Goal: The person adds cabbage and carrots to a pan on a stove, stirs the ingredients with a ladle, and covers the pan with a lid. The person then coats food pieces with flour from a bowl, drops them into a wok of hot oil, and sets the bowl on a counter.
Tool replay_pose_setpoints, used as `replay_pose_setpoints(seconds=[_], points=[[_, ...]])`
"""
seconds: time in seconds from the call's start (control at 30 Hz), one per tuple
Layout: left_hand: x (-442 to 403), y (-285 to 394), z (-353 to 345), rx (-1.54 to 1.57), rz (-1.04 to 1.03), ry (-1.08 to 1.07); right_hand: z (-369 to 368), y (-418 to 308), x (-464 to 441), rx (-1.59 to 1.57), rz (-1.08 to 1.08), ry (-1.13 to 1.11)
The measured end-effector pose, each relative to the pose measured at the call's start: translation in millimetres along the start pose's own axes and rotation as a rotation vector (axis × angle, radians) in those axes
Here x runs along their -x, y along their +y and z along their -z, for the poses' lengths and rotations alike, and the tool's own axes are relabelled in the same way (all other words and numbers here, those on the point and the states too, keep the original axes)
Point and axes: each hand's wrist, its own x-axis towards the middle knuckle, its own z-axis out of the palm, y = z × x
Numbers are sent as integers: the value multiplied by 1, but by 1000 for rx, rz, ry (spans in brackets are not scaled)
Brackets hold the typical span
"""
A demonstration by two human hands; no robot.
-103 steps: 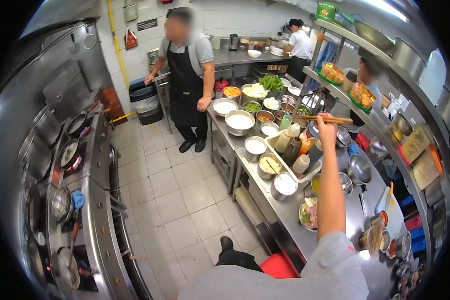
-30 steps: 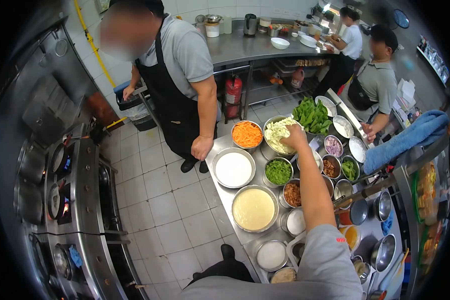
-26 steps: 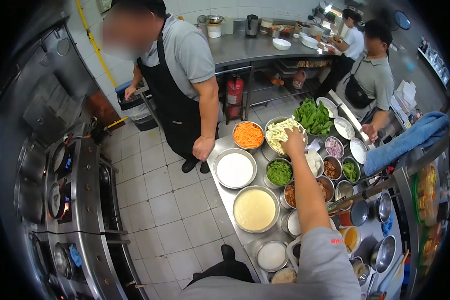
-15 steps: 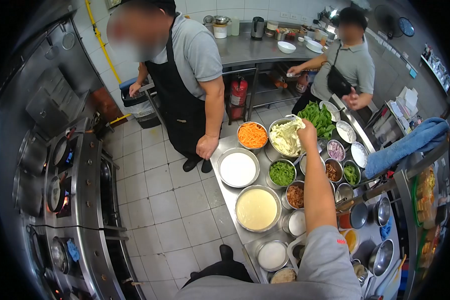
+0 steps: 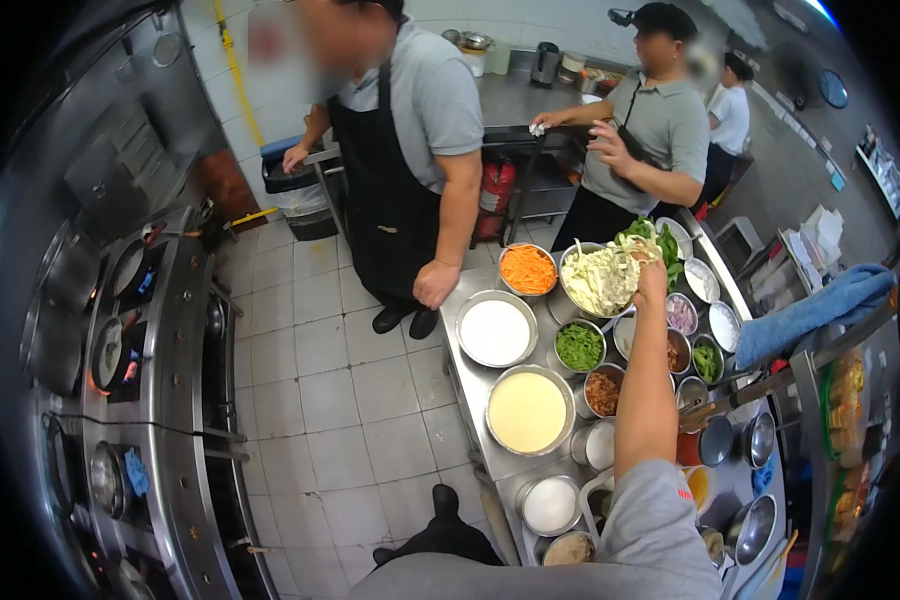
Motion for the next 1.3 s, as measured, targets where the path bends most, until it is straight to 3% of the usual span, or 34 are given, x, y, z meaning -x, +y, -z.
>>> replay_pose_setpoints(seconds=[0.07,0.1,0.17,0.2,0.23,0.27,0.3,0.4,0.5,0.67,0.8,0.9,1.0,1.07,1.2,1.23,1.3], points=[[-5,-9,-4,201,119,62,-9,-17,15,25,19,-8],[-81,-74,-4,601,-19,157,-15,-24,24,-44,4,-70],[-69,-71,-15,466,44,125,-17,-23,26,28,-7,-162],[-52,-60,-26,486,-23,220,-21,-25,34,67,-52,-191],[-66,-95,-34,228,-395,254,-47,-44,72,89,-92,-215],[-93,-132,-44,146,-506,305,-56,-43,87,154,-65,-257],[-35,-73,-43,590,-36,225,-59,-33,91,248,-3,-351],[-31,-121,-63,682,21,225,-83,4,133,239,-199,-554],[-12,-178,-84,783,63,265,-169,7,302,136,-176,-598],[33,-294,-138,1018,199,375,-229,71,514,4,-530,-1014],[72,-363,-191,1200,311,471,-273,87,702,147,-845,-1435],[102,-389,-219,1400,385,605,-304,41,862,202,-1031,-1709],[118,-399,-255,1624,409,744,-339,24,987,255,-1192,-1945],[131,-390,-278,1699,455,809,-361,3,1070,240,-1136,-2086],[122,-366,-352,1758,546,926,-411,-49,1229,-103,-1213,-2318],[118,-352,-370,1730,591,973,-426,-54,1268,-177,-1167,-2401],[124,-313,-392,1965,630,981,-445,-77,1334,-285,-1058,-2498]])
